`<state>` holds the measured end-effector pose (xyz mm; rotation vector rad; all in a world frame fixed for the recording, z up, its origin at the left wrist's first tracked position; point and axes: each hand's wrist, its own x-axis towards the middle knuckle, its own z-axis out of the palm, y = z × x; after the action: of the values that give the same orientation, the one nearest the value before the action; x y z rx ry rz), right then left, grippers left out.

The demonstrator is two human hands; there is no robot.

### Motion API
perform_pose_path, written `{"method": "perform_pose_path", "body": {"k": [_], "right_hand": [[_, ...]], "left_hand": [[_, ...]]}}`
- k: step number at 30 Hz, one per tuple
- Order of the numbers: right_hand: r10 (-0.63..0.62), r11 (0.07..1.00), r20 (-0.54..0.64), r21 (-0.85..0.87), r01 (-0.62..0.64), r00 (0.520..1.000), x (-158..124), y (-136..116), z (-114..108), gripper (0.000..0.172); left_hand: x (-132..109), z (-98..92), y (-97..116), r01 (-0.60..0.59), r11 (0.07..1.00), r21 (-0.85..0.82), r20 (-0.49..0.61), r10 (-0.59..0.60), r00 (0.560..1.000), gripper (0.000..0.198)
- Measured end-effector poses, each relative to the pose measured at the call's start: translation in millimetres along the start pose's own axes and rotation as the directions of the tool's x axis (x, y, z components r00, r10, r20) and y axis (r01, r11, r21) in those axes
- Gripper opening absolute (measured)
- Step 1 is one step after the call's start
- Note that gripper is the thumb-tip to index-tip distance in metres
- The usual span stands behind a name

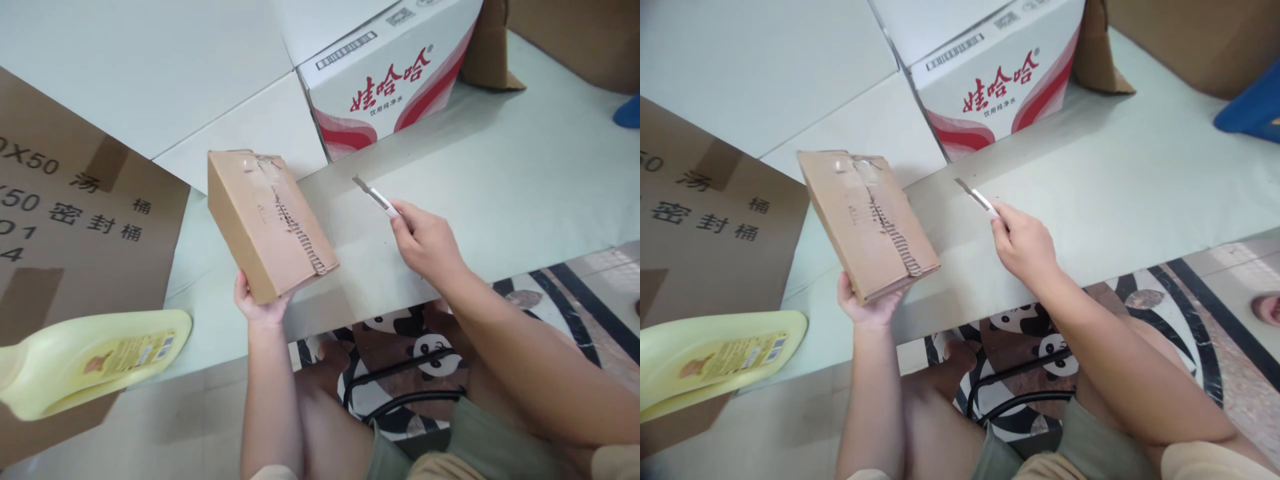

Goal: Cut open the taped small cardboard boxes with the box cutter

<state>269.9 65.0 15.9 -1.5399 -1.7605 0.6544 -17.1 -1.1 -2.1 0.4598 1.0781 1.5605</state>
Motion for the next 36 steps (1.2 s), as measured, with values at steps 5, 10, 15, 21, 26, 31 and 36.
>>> {"method": "perform_pose_path", "body": {"k": [5, 10, 15, 21, 26, 31, 36], "right_hand": [[0.123, 0.936, 0.218, -0.350, -0.041, 0.968, 2.3, 16.6, 13.0, 0.048], [0.047, 0.969, 0.205, -0.247, 0.006, 0.978, 1.5, 19.4, 25.8, 0.048], [0.033, 0.945, -0.024, 0.325, -0.024, 0.999, 1.2, 7.2, 14.2, 0.042], [-0.096, 0.833, -0.062, 0.542, 0.114, 0.994, -15.1, -16.6, -5.8, 0.042], [-0.167, 0.859, -0.065, 0.480, 0.177, 0.984, -19.3, -25.1, -11.6, 0.041], [-0.216, 0.885, -0.088, 0.404, 0.233, 0.972, -18.0, -24.4, -13.2, 0.040], [-0.291, 0.887, -0.080, 0.350, 0.300, 0.953, -17.1, -21.9, -10.6, 0.040]], "left_hand": [[2.2, -1.2, -0.2, 0.048, 0.998, -0.027, 0.010, -0.048, 0.999, 0.058], [10.6, -27.5, -10.6, 0.024, 0.999, 0.032, -0.085, -0.021, 0.996, 0.046], [5.2, -33.4, -10.5, 0.116, 0.993, 0.032, -0.108, -0.112, 0.988, 0.043], [0.3, -28.8, -10.0, 0.074, 0.997, 0.027, -0.051, -0.072, 0.996, 0.049], [-0.8, -31.2, -12.4, 0.094, 0.995, 0.033, -0.008, -0.094, 0.996, 0.048], [-2.5, -31.2, -11.0, 0.124, 0.992, 0.006, 0.038, -0.124, 0.992, 0.047], [0.7, -33.0, -11.5, 0.077, 0.997, -0.029, 0.030, -0.076, 0.997, 0.046]]}}
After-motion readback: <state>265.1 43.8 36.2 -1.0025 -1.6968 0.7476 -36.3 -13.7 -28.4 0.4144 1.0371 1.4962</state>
